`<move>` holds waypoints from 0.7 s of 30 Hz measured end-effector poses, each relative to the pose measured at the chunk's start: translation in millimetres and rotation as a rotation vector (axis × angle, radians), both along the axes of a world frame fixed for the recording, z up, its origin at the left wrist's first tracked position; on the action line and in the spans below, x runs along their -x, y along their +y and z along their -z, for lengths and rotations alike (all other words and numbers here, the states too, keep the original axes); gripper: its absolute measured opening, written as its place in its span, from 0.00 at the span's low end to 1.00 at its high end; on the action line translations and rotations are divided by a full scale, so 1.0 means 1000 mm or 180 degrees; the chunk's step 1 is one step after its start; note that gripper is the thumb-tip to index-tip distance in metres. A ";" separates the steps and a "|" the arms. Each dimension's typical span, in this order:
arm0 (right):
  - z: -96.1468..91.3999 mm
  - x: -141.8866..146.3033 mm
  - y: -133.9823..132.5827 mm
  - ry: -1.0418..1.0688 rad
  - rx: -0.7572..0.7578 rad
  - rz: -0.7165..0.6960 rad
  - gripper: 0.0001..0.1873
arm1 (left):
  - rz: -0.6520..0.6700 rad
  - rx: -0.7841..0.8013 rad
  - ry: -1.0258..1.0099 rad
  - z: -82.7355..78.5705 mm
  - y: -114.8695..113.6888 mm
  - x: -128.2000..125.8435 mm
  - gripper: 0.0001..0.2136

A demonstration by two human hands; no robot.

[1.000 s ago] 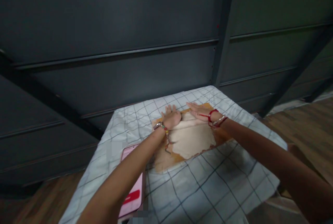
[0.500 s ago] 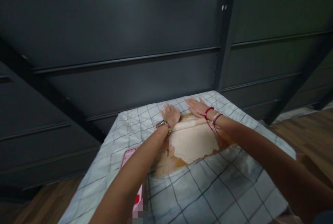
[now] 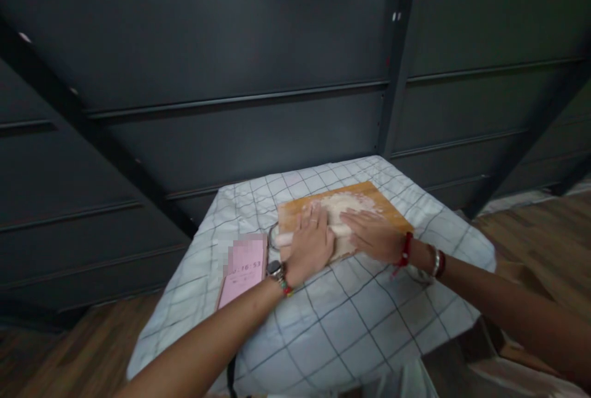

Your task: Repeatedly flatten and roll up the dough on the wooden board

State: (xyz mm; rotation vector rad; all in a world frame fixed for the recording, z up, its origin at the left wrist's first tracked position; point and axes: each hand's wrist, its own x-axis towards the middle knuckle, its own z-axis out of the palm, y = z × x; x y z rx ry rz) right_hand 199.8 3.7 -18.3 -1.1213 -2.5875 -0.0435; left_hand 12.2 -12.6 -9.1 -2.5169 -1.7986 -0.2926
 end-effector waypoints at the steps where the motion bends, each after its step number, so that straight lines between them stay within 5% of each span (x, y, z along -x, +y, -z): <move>1: 0.000 -0.002 -0.009 -0.0034 -0.0010 -0.0084 0.25 | 0.0095 0.0023 0.0010 0.001 -0.011 0.002 0.25; 4: 0.004 -0.007 -0.028 -0.0061 -0.0016 -0.0177 0.26 | 0.0303 0.0146 0.0002 0.001 -0.029 0.006 0.26; 7: 0.007 -0.007 -0.024 -0.0131 -0.0076 -0.0033 0.26 | 0.0292 0.0163 -0.0040 0.002 -0.020 0.007 0.26; 16: -0.014 0.018 0.093 -0.0416 -0.0011 0.0707 0.26 | -0.0544 -0.0521 -0.0291 0.002 0.102 0.003 0.25; 21: -0.022 0.031 0.148 -0.0364 0.0232 0.0971 0.27 | -0.1058 -0.0384 -0.0411 0.002 0.155 0.007 0.23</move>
